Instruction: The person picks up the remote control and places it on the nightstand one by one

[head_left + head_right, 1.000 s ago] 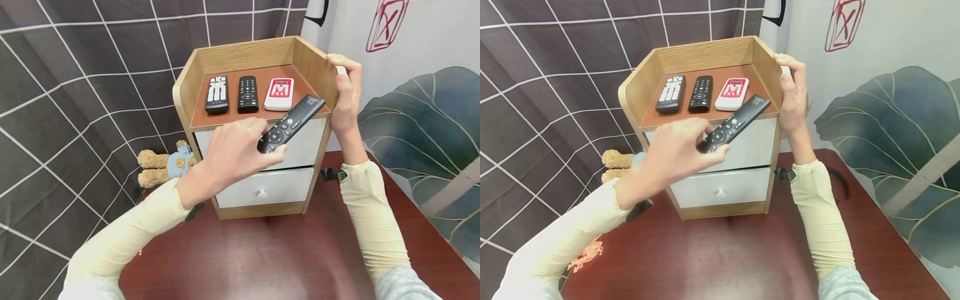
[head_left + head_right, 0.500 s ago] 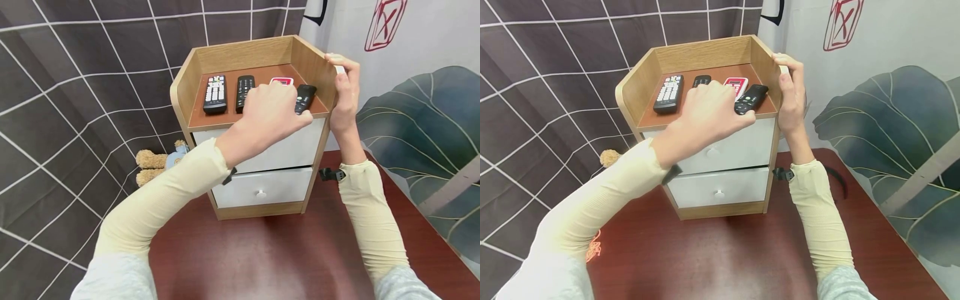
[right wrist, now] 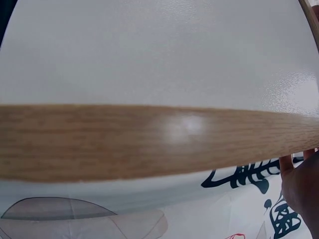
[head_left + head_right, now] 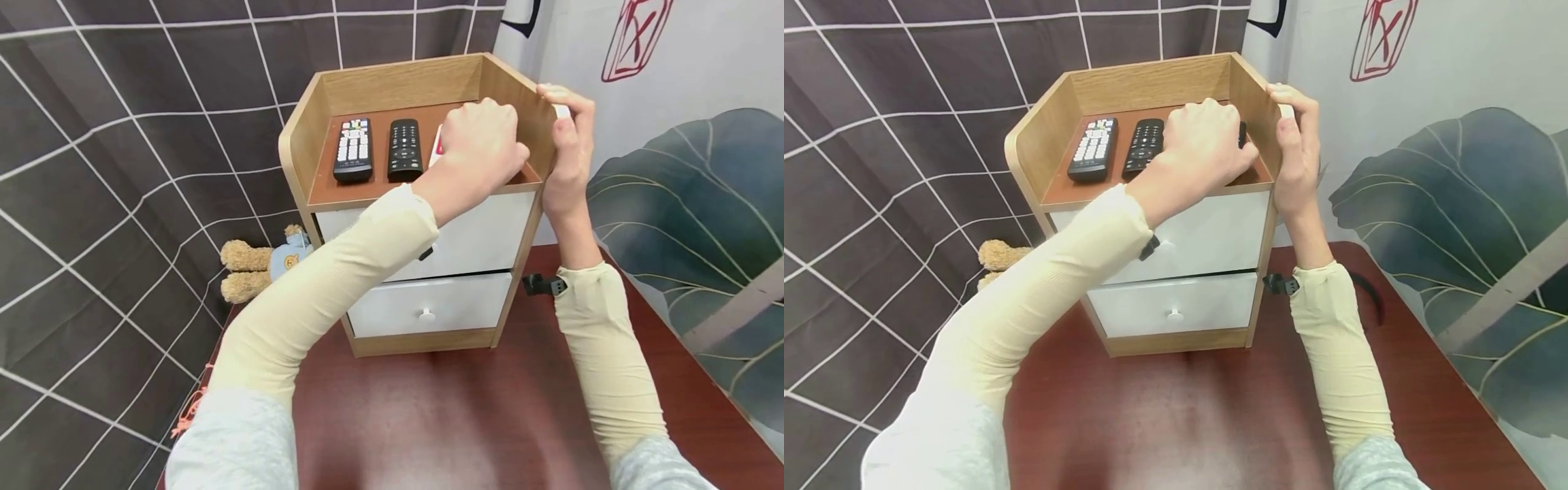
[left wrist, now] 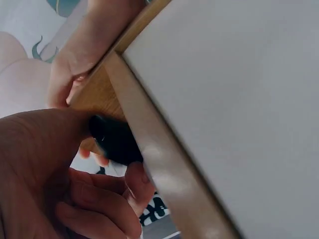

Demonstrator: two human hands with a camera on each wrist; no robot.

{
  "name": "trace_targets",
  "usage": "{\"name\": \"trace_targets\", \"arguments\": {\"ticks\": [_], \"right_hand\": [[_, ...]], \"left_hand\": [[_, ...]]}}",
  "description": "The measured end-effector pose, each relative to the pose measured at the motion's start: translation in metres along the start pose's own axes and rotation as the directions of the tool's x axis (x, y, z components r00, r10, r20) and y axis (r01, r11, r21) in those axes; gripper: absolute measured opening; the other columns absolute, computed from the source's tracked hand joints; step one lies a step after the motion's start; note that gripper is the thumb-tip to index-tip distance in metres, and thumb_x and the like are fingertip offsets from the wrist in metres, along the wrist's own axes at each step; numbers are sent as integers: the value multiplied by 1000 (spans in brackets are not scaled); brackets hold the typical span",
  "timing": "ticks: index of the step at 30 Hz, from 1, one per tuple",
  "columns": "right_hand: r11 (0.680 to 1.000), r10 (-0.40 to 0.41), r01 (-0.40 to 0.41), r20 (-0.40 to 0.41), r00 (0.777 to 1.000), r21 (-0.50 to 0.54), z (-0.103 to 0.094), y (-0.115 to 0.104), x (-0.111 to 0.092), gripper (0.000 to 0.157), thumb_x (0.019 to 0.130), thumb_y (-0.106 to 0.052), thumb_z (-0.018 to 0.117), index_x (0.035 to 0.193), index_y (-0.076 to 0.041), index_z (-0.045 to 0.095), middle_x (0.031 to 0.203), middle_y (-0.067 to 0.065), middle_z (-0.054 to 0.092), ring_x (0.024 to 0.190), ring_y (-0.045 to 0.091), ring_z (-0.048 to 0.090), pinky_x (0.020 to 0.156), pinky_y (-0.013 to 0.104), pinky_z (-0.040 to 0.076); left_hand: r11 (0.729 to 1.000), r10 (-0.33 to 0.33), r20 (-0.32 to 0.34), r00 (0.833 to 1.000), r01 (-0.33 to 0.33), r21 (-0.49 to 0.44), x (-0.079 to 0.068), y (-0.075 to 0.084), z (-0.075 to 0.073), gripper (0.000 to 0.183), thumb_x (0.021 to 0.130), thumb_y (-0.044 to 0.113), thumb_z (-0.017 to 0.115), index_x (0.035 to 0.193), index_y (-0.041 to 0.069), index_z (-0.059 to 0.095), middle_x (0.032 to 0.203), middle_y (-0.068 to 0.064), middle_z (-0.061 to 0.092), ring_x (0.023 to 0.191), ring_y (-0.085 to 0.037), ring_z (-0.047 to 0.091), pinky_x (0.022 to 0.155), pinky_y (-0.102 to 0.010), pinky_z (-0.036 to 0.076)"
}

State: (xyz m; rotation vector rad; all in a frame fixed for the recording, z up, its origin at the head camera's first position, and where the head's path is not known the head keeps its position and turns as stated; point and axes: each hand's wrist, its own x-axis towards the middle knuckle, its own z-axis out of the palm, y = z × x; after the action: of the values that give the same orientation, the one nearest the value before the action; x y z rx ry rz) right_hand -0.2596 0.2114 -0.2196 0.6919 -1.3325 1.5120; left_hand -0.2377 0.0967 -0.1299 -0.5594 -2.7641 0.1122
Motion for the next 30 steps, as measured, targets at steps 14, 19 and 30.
{"name": "trace_targets", "arguments": {"ticks": [14,19,30], "right_hand": [[999,7,-7,18,1000,-42,4,-4,-2,31,94,-15,36,115,-9,58,125,4,60,128,27,48,111,31,32],[998,17,-16,19,1000,-67,-1,-1,1,30,94,-15,38,116,-10,58,126,3,60,128,26,47,110,30,31],[997,28,-27,18,999,-67,-9,-5,4,28,93,-14,41,115,-10,57,126,4,59,127,25,47,109,28,31]], "left_hand": [[987,13,-148,989,-36,-156,-24,-47,-5,36,102,44,35,90,21,60,93,2,65,86,-20,68,73,-38,54],[980,43,-247,968,-89,-176,-37,-63,4,32,101,41,40,86,17,58,80,1,60,83,-26,69,68,-41,52],[905,265,-473,840,-386,-177,-70,-90,41,23,98,30,50,90,12,61,72,3,58,58,-13,51,48,-28,35]]}}
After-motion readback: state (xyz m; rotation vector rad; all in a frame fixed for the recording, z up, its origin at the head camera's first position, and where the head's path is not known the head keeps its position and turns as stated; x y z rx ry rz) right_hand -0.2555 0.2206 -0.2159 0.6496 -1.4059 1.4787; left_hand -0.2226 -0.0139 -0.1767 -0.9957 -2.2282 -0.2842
